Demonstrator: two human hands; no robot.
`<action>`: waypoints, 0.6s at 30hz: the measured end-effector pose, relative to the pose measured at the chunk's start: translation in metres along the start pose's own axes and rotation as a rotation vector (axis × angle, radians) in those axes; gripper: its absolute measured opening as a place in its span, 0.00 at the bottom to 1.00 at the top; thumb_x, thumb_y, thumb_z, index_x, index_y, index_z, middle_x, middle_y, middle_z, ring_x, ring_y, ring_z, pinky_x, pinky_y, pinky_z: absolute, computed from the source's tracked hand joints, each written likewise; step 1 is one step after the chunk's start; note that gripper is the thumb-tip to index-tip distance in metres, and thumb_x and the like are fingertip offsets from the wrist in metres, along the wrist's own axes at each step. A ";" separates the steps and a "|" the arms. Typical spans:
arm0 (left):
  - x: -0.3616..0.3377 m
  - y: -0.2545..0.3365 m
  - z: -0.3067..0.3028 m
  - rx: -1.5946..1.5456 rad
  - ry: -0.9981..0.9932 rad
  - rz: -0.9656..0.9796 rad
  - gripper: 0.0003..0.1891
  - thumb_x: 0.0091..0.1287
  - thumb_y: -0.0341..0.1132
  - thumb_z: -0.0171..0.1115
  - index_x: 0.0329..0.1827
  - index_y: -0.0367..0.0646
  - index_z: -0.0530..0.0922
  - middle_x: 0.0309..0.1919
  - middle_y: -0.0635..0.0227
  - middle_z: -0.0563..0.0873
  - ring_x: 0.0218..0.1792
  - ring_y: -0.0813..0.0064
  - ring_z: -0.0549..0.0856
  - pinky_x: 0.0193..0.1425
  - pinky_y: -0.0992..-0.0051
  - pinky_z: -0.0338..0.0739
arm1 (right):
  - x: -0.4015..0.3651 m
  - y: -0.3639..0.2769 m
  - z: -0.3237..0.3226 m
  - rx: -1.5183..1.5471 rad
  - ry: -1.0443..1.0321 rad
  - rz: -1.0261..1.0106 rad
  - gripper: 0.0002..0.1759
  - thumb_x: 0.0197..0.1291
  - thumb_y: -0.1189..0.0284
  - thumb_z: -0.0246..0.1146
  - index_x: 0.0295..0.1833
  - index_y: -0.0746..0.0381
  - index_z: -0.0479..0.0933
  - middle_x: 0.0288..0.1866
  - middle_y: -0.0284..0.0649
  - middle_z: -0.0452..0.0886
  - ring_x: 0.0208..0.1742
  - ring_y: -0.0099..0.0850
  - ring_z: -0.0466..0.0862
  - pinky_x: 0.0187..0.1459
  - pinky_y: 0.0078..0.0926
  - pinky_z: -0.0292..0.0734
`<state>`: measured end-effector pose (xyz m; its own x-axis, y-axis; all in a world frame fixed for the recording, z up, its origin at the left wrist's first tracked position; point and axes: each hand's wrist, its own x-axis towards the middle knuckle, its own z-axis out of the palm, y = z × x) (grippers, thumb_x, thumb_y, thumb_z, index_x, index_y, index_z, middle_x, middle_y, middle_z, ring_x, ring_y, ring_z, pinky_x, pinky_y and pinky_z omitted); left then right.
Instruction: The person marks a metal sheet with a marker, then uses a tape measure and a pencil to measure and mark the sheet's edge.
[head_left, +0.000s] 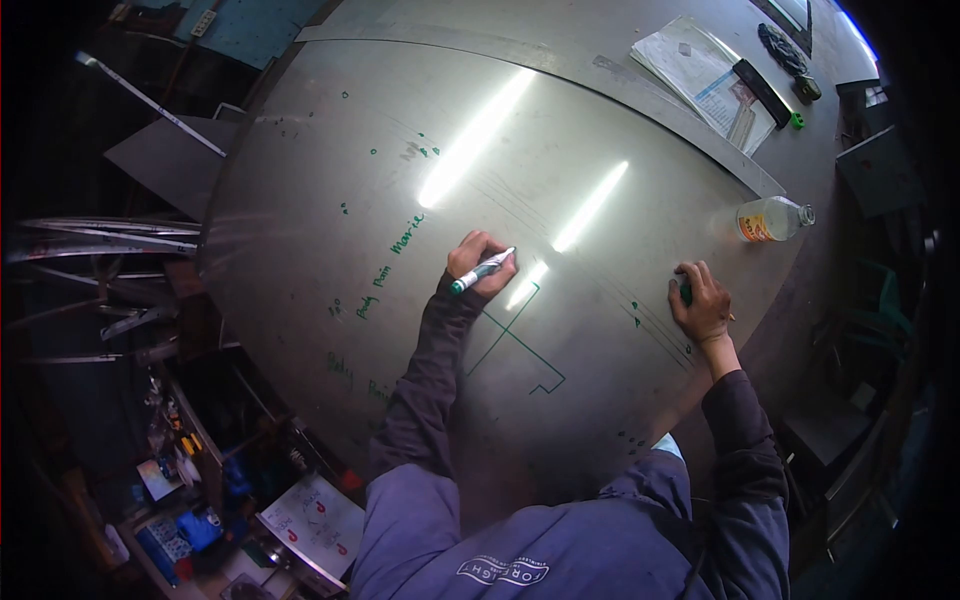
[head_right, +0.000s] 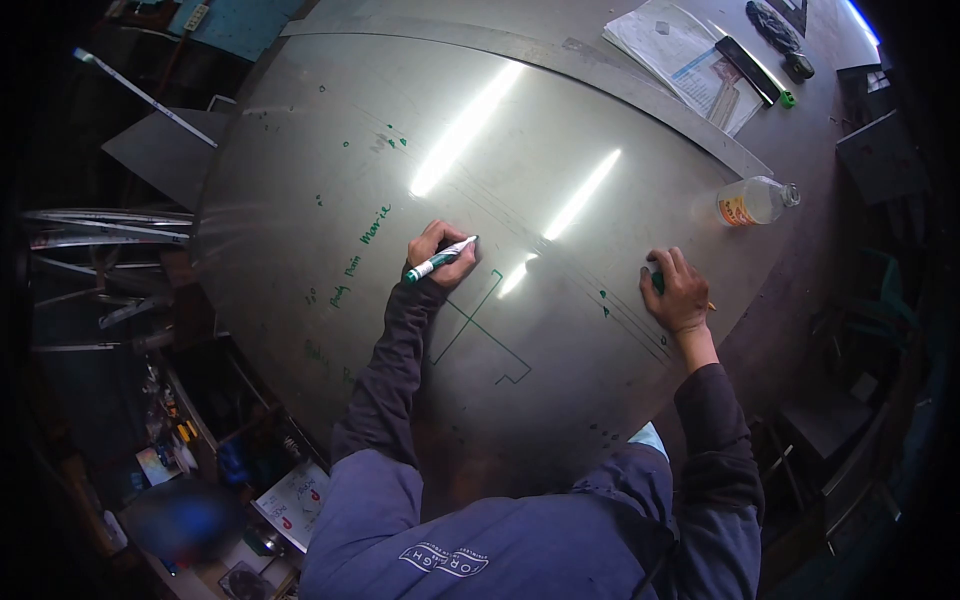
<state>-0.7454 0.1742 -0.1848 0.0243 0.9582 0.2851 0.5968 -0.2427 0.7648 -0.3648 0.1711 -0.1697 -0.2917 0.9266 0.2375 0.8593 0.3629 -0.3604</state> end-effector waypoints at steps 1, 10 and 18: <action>0.000 0.001 0.001 -0.008 -0.002 -0.013 0.09 0.51 0.30 0.69 0.30 0.42 0.76 0.25 0.62 0.81 0.25 0.64 0.84 0.31 0.71 0.78 | 0.000 0.000 0.000 -0.001 0.005 -0.006 0.12 0.53 0.68 0.65 0.44 0.54 0.74 0.35 0.37 0.76 0.33 0.37 0.82 0.33 0.33 0.76; -0.001 -0.004 0.003 -0.140 0.020 -0.220 0.10 0.52 0.33 0.69 0.29 0.40 0.76 0.22 0.61 0.84 0.24 0.66 0.86 0.32 0.70 0.80 | 0.001 0.000 0.000 0.017 -0.007 0.009 0.11 0.54 0.68 0.64 0.43 0.54 0.74 0.35 0.37 0.76 0.33 0.38 0.81 0.33 0.34 0.76; 0.011 -0.007 0.002 -0.660 0.172 -0.518 0.07 0.63 0.31 0.66 0.37 0.41 0.75 0.27 0.70 0.83 0.28 0.82 0.81 0.35 0.79 0.76 | -0.002 -0.001 -0.003 0.029 0.013 -0.021 0.11 0.55 0.68 0.64 0.44 0.54 0.74 0.35 0.37 0.77 0.34 0.40 0.82 0.34 0.35 0.76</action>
<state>-0.7480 0.1870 -0.1880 -0.2768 0.9491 -0.1503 -0.0914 0.1297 0.9873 -0.3637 0.1686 -0.1671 -0.3044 0.9173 0.2569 0.8404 0.3856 -0.3809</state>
